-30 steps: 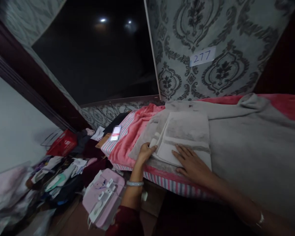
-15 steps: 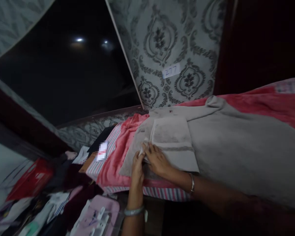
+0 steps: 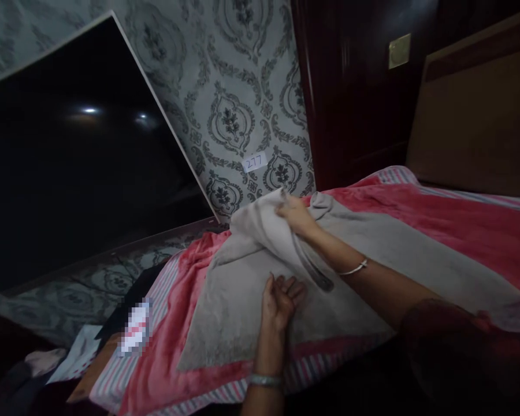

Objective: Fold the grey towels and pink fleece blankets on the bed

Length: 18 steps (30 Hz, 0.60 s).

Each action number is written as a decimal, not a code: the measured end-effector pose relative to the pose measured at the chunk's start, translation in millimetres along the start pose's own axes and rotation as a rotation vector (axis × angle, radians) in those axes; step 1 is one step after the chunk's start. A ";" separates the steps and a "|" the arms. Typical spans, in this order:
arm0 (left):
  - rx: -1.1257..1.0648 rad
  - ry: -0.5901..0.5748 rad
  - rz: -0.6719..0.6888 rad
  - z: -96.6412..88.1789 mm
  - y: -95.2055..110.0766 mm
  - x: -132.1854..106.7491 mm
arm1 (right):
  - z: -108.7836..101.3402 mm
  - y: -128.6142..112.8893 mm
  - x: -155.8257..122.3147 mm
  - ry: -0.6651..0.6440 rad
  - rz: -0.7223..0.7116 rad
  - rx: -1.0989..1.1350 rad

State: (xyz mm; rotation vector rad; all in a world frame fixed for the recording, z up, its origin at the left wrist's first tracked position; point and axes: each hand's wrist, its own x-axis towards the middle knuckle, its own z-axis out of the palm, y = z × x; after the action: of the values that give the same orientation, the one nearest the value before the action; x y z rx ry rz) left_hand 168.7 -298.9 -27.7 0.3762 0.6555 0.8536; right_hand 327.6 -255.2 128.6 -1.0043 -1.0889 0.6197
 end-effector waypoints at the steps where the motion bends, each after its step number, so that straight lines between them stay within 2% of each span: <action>1: 0.002 -0.019 -0.042 17.1 -7.6 9.1 | -25.9 -4.3 5.9 0.097 0.009 0.083; 3: 0.006 -0.067 -0.108 49.5 -25.5 24.5 | -80.1 -5.3 4.6 0.296 -0.029 0.225; 6: -0.009 -0.115 -0.101 84.6 -59.0 41.5 | -154.5 15.7 -28.2 0.579 -0.049 0.361; 8: 0.010 -0.073 -0.088 94.9 -82.6 50.1 | -193.7 41.5 -63.4 0.748 0.027 0.428; 10: 0.072 -0.010 -0.065 96.2 -102.7 57.2 | -223.4 68.5 -99.6 0.888 0.198 0.460; 12: 0.147 0.017 -0.003 93.6 -115.0 63.1 | -244.7 89.2 -128.3 0.909 0.377 0.492; 14: 0.201 0.037 0.043 92.3 -117.4 68.3 | -258.9 99.5 -144.4 0.857 0.484 0.536; 18: 0.183 0.102 0.009 102.4 -100.9 79.0 | -272.7 98.2 -144.8 0.725 0.558 0.563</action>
State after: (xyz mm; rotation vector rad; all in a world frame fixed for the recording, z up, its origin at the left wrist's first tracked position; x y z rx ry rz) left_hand 332.5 -303.0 -37.0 0.5029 0.8297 0.8278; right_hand 532.1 -427.9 -53.8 -0.9098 0.0320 0.8513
